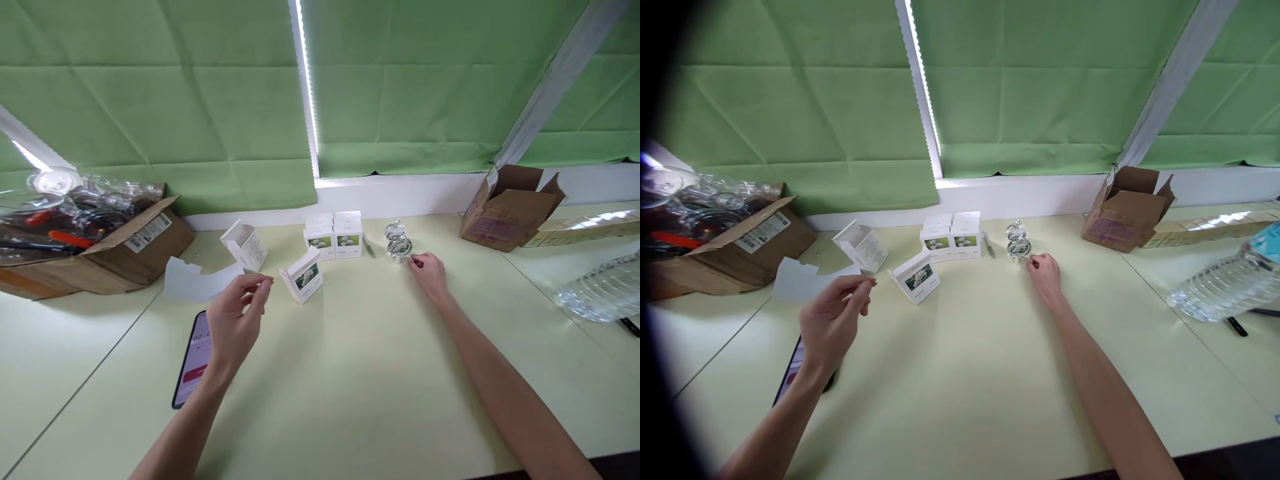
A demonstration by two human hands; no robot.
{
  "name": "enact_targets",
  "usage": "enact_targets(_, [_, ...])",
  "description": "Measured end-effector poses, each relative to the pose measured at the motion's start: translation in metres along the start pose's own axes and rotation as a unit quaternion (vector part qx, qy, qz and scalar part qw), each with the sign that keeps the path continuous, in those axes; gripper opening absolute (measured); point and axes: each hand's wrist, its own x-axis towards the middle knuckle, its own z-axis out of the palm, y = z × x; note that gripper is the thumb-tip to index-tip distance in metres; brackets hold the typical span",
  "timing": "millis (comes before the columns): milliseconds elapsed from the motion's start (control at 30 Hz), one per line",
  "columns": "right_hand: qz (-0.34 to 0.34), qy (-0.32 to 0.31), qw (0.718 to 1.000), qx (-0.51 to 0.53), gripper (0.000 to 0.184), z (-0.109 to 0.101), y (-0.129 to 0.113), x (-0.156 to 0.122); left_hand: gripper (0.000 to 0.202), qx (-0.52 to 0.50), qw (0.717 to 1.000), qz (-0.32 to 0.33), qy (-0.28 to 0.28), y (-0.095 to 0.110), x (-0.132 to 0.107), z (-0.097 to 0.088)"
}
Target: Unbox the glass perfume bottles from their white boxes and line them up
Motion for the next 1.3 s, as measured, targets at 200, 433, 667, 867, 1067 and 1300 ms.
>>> enact_targets(200, [-0.004,0.012,1.000,0.018,0.030,0.004,0.000,0.000,0.017,-0.017,0.999,-0.033,0.007,-0.010,0.006,0.001])
enact_targets(433, [-0.015,0.070,0.997,0.042,0.040,-0.016,-0.002,0.001,0.028,0.074,0.996,0.033,0.047,-0.026,0.010,0.004])
enact_targets(667, [-0.121,0.148,0.980,0.052,0.032,-0.038,-0.029,-0.012,0.064,0.087,0.991,-0.042,-0.087,-0.041,-0.003,0.024])
enact_targets(867, [-0.228,0.161,0.956,0.093,0.017,-0.046,-0.081,-0.036,0.036,0.158,0.981,0.007,-0.109,-0.051,-0.013,0.039])
enact_targets(1067, [-0.342,0.045,0.926,0.152,0.015,-0.056,-0.126,-0.065,0.032,0.270,0.906,0.305,-0.117,-0.044,-0.024,0.043])
enact_targets(1300, [-0.438,-0.072,0.893,0.077,0.023,-0.049,-0.136,-0.087,0.036,0.282,0.864,0.401,-0.115,-0.028,-0.035,0.048])
